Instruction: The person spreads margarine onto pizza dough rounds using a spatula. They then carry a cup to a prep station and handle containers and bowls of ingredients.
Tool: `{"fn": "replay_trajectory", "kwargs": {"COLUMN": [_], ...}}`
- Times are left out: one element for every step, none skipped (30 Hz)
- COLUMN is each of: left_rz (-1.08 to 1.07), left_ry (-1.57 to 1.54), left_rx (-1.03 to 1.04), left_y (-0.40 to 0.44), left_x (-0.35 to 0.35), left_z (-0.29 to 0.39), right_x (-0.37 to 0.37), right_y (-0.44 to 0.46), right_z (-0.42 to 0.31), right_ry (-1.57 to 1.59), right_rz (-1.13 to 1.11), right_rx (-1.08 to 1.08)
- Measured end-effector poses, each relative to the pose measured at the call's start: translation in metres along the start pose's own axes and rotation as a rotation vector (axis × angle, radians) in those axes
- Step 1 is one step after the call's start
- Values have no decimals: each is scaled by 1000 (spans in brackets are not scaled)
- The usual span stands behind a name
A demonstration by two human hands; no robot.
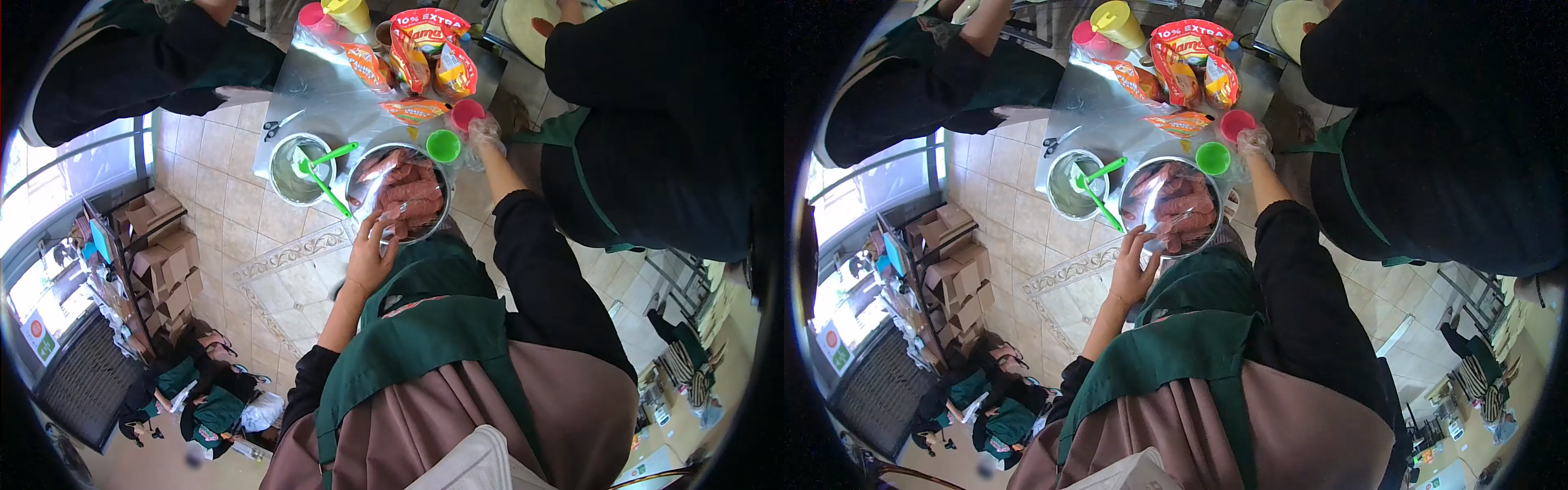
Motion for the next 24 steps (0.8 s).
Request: {"fn": "replay_trajectory", "kwargs": {"left_rz": [1, -4, -9, -4, -5, 10, 25, 25, -21, -67, -66, -94, -123, -123, -170, -215, -211, -363, -517, -627, -738, -794, -850, -889], "left_ry": [0, -41, -83, -66, -67, -63, -60, -61, -82, -103, -105, -168, -232, -235, -408, -582, -584, -719, -850, -991, -1130, -1206, -1281, -1332], "left_rx": [0, -24, -48, -40, -38, -31, -23, -18, -56, -94, -90, -72, -59, -64, -36, -7, -8, 154, 319, 408, 499, 600, 702, 766], "left_y": [1, 2, 3, 4, 4, 5, 7, 8, 8, 10, 12, 15, 15, 14, 15, 17, 18, 19, 17, 14, 11, 9, 5, 1], "left_x": [-2, -3, -5, -5, -5, -6, -7, -8, -8, -8, -9, -12, -15, -20, -26, -34, -49, -64, -79, -92, -104, -114, -119, -122], "left_z": [-1, -2, -4, -7, -9, -7, -6, -4, -4, -2, 2, 10, 19, 29, 42, 57, 72, 94, 116, 135, 152, 168, 181, 190], "right_x": [-13, -19, -14, -4, 6, -5, -27, -40, -36, -31, -27, -23, -16, -8, 1, 13, 27, 41, 58, 78, 99, 123, 145, 167], "right_y": [-16, -27, -23, -16, -10, -21, -45, -64, -70, -77, -83, -89, -96, -105, -113, -118, -121, -123, -123, -121, -115, -106, -97, -92], "right_z": [-1, 0, 2, 5, 10, 9, 6, 4, 5, 7, 10, 10, 9, 8, 7, 5, 4, 6, 6, 5, 10, 17, 23, 28], "right_ry": [415, 831, 831, 939, 1048, 1047, 975, 903, 902, 934, 962, 960, 945, 929, 927, 729, 531, 529, 239, -48, -49, 26, 101, 102], "right_rz": [137, 273, 273, 253, 235, 237, 244, 251, 256, 375, 494, 496, 469, 441, 440, 423, 404, 406, 298, 187, 187, 174, 160, 160], "right_rx": [117, 234, 233, 214, 194, 195, 243, 290, 291, 340, 387, 388, 439, 488, 485, 422, 358, 354, 243, 130, 126, 120, 115, 114]}}
Point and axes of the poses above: each hand's wrist, its own y-axis towards the middle knuckle, its own x-axis out of the palm, z = x × y, the point moved 3 cm from there along y, towards the middle knuckle, and after that the axes turned 5 degrees about -z, right-handed, at the moved point
